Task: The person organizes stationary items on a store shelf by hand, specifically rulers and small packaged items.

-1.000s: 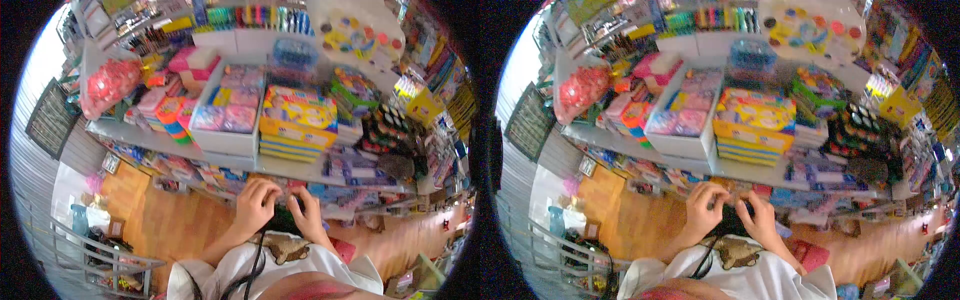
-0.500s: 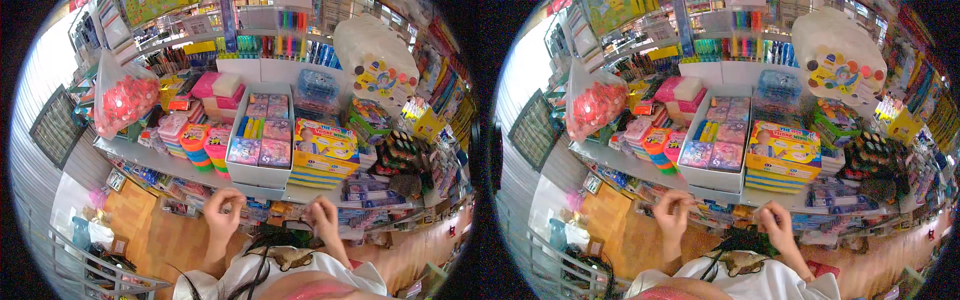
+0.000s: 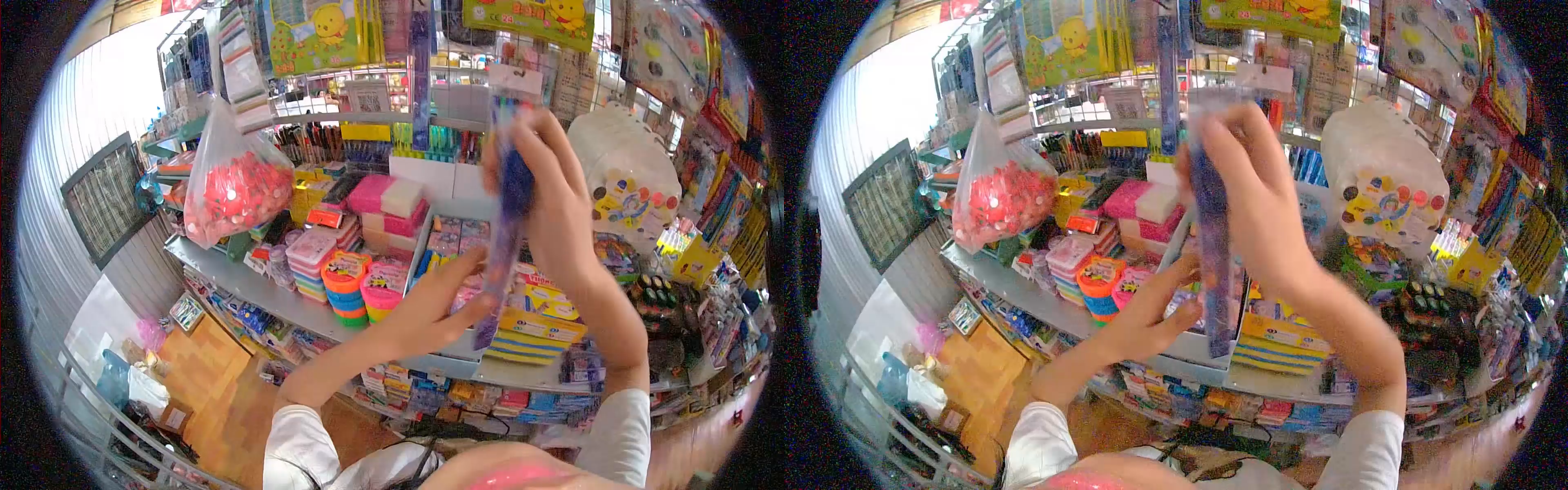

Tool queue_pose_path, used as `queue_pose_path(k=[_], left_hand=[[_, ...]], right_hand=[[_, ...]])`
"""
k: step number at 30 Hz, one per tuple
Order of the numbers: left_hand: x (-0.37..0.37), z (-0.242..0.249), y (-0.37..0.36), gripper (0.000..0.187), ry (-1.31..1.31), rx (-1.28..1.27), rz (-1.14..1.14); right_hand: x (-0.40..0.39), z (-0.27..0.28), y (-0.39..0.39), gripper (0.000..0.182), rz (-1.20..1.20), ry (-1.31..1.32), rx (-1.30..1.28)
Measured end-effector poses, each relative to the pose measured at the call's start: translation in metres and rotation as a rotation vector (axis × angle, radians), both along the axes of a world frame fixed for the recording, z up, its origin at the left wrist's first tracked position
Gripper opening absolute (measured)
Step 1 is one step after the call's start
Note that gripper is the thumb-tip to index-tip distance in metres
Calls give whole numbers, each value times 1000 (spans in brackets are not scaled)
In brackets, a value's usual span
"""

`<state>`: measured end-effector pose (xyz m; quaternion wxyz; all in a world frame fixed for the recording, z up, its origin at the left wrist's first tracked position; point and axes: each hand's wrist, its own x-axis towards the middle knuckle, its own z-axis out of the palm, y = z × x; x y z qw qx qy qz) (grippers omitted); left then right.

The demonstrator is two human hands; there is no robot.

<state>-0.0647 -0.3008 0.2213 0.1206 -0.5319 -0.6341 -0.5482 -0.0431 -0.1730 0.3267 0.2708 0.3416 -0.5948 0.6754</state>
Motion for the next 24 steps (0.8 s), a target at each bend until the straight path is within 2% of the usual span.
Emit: queue_pose_path(k=[1,2,4,6,7,10,12,14,24], left_hand=[[-7,8,5,30,42,-26,-13],[-9,17,12,19,-121,111,-28],[-33,37,12,22,-238,239,-62],[-56,59,7,27,-321,353,-47],[-66,70,2,29,-344,402,-15],[-109,93,-15,38,-179,408,50],[-124,104,-17,30,-190,443,42],[-131,111,-18,25,-190,463,50],[-160,126,-15,25,-153,466,-2]], right_hand=[[-13,15,-8,19,-46,-2,30],[-27,30,-14,20,-93,-5,57],[-57,64,-14,25,-294,126,329],[-81,96,-12,26,-307,111,427],[-92,111,-12,27,-303,97,416],[-110,145,-16,30,-314,27,385],[-106,163,-25,30,-348,-51,370],[-108,168,-33,28,-381,-64,357],[-137,178,-31,27,-301,37,311]])
